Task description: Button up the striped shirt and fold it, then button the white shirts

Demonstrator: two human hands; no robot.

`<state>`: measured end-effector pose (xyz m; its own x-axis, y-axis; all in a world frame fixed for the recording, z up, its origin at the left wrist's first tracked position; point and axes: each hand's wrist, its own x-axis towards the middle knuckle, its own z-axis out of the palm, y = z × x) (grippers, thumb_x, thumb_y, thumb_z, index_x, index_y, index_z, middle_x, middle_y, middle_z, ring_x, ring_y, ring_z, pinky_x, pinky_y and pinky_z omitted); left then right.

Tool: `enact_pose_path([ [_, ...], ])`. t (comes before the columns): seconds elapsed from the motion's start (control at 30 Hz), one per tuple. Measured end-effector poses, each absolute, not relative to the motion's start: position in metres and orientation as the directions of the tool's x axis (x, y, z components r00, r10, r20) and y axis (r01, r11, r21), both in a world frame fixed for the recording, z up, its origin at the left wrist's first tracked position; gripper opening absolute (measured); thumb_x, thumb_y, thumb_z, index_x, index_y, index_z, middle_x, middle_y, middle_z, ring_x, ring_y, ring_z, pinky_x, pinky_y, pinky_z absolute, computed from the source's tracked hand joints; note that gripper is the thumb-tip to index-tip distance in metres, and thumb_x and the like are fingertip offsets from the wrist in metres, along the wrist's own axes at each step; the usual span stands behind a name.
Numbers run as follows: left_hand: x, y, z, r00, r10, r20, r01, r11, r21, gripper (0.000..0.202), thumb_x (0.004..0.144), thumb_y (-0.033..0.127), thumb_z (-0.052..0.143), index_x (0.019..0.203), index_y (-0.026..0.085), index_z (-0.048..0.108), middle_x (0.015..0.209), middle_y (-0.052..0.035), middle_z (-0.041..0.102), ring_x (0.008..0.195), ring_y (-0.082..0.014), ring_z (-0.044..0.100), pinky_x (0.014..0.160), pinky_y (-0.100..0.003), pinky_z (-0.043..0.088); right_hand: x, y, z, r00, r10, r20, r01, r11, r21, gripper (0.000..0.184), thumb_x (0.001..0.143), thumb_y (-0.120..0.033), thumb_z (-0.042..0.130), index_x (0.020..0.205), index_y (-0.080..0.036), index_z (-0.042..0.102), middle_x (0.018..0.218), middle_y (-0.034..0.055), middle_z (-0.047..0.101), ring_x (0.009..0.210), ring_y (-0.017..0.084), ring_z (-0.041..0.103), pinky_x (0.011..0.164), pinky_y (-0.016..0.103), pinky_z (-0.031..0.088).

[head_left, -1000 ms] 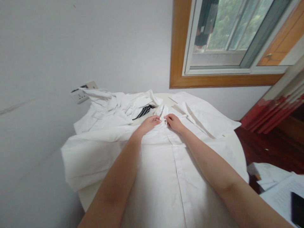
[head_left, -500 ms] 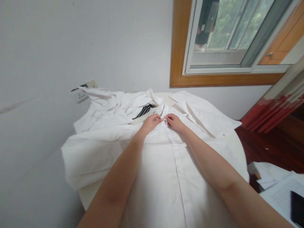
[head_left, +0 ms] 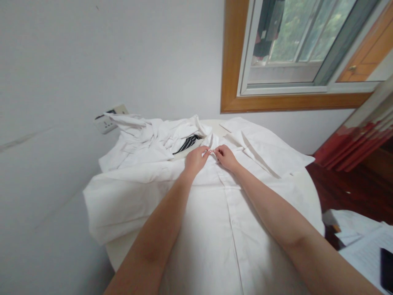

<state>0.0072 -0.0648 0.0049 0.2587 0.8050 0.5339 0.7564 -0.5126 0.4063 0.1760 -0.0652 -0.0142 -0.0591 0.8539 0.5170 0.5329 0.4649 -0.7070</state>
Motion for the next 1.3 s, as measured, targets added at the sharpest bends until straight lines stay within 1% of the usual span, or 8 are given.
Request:
enact_pose_path([
  [0.1, 0.007, -0.073, 0.014, 0.273, 0.79, 0.549, 0.838, -0.475, 0.267, 0.03, 0.094, 0.041, 0.04, 0.104, 0.025, 0.065, 0.092, -0.0042, 0.07, 0.085, -0.0197, 0.063, 0.072, -0.028, 0.042, 0.178, -0.063, -0.013, 0.121, 0.862, 0.492, 0.411, 0.408, -0.815, 0.022, 0.085, -0.034, 0.048, 0.068, -0.021, 0.05, 0.061, -0.0006, 0.049, 0.062, 0.015, 0.05, 0.063, 0.029, 0.044],
  [0.2, 0.01, -0.082, 0.025, 0.295, 0.773, 0.561, 0.889, -0.437, 0.135, 0.027, 0.093, 0.036, 0.044, 0.105, 0.024, 0.064, 0.097, -0.008, 0.067, 0.095, -0.024, 0.06, 0.082, -0.034, 0.042, 0.183, -0.057, -0.015, 0.318, 0.913, 0.256, 0.056, 0.252, -0.966, 0.021, 0.087, -0.04, 0.046, 0.074, -0.023, 0.046, 0.052, -0.005, 0.046, 0.049, 0.013, 0.048, 0.052, 0.027, 0.045],
  [0.3, 0.022, -0.093, 0.032, 0.349, 0.712, 0.609, 0.887, -0.461, 0.031, 0.025, 0.09, 0.026, 0.047, 0.108, 0.024, 0.064, 0.116, -0.0101, 0.061, 0.114, -0.0272, 0.05, 0.102, -0.045, 0.031, 0.187, -0.051, -0.015, 0.365, 0.926, 0.1, -0.265, 0.206, -0.942, 0.021, 0.082, -0.043, 0.052, 0.077, -0.023, 0.047, 0.055, -0.006, 0.051, 0.05, 0.012, 0.051, 0.052, 0.026, 0.048],
  [0.43, 0.045, -0.103, 0.029, 0.443, 0.647, 0.621, 0.821, -0.571, 0.01, 0.032, 0.091, 0.023, 0.042, 0.12, 0.023, 0.055, 0.123, -0.0094, 0.058, 0.12, -0.0247, 0.046, 0.114, -0.051, 0.012, 0.188, -0.051, -0.011, 0.296, 0.946, 0.132, -0.357, 0.238, -0.903, 0.025, 0.077, -0.044, 0.06, 0.076, -0.022, 0.049, 0.057, -0.005, 0.055, 0.051, 0.012, 0.054, 0.052, 0.024, 0.048],
  [0.8, 0.012, -0.067, 0.014, 0.284, 0.768, 0.574, 0.723, -0.565, 0.398, 0.044, 0.071, -0.004, 0.032, 0.098, 0.021, 0.055, 0.096, -0.006, 0.06, 0.095, -0.0193, 0.057, 0.086, -0.031, 0.044, 0.182, -0.052, -0.008, 0.511, 0.835, 0.204, -0.098, 0.292, -0.951, 0.022, 0.096, -0.041, 0.027, 0.087, -0.024, 0.037, 0.061, -0.0025, 0.056, 0.057, 0.014, 0.06, 0.059, 0.026, 0.05],
  [0.93, 0.01, -0.067, 0.014, 0.248, 0.771, 0.587, 0.741, -0.541, 0.397, 0.036, 0.072, -0.003, 0.035, 0.082, 0.022, 0.059, 0.089, -0.0048, 0.056, 0.093, -0.0192, 0.056, 0.085, -0.031, 0.044, 0.18, -0.061, 0.0, 0.49, 0.761, 0.425, 0.211, 0.369, -0.905, 0.027, 0.097, -0.044, 0.02, 0.091, -0.024, 0.037, 0.073, 0.0018, 0.056, 0.069, 0.016, 0.061, 0.069, 0.03, 0.05],
  [1.07, 0.011, -0.072, 0.015, 0.258, 0.771, 0.582, 0.757, -0.536, 0.374, 0.037, 0.075, -0.001, 0.037, 0.085, 0.022, 0.064, 0.098, -0.0061, 0.056, 0.096, -0.0203, 0.055, 0.087, -0.033, 0.043, 0.179, -0.073, 0.007, 0.397, 0.583, 0.709, 0.588, 0.432, -0.684, 0.029, 0.098, -0.043, 0.024, 0.087, -0.023, 0.041, 0.087, 0.0066, 0.052, 0.086, 0.02, 0.053, 0.082, 0.035, 0.043],
  [1.3, 0.023, -0.086, 0.021, 0.363, 0.658, 0.66, 0.776, -0.605, 0.177, 0.027, 0.081, 0.012, 0.051, 0.104, 0.021, 0.062, 0.126, -0.0093, 0.053, 0.123, -0.029, 0.038, 0.106, -0.046, 0.027, 0.176, -0.079, 0.006, 0.334, 0.604, 0.723, 0.642, 0.416, -0.644, 0.029, 0.099, -0.04, 0.021, 0.09, -0.022, 0.042, 0.088, 0.0061, 0.05, 0.087, 0.02, 0.049, 0.081, 0.033, 0.04],
])
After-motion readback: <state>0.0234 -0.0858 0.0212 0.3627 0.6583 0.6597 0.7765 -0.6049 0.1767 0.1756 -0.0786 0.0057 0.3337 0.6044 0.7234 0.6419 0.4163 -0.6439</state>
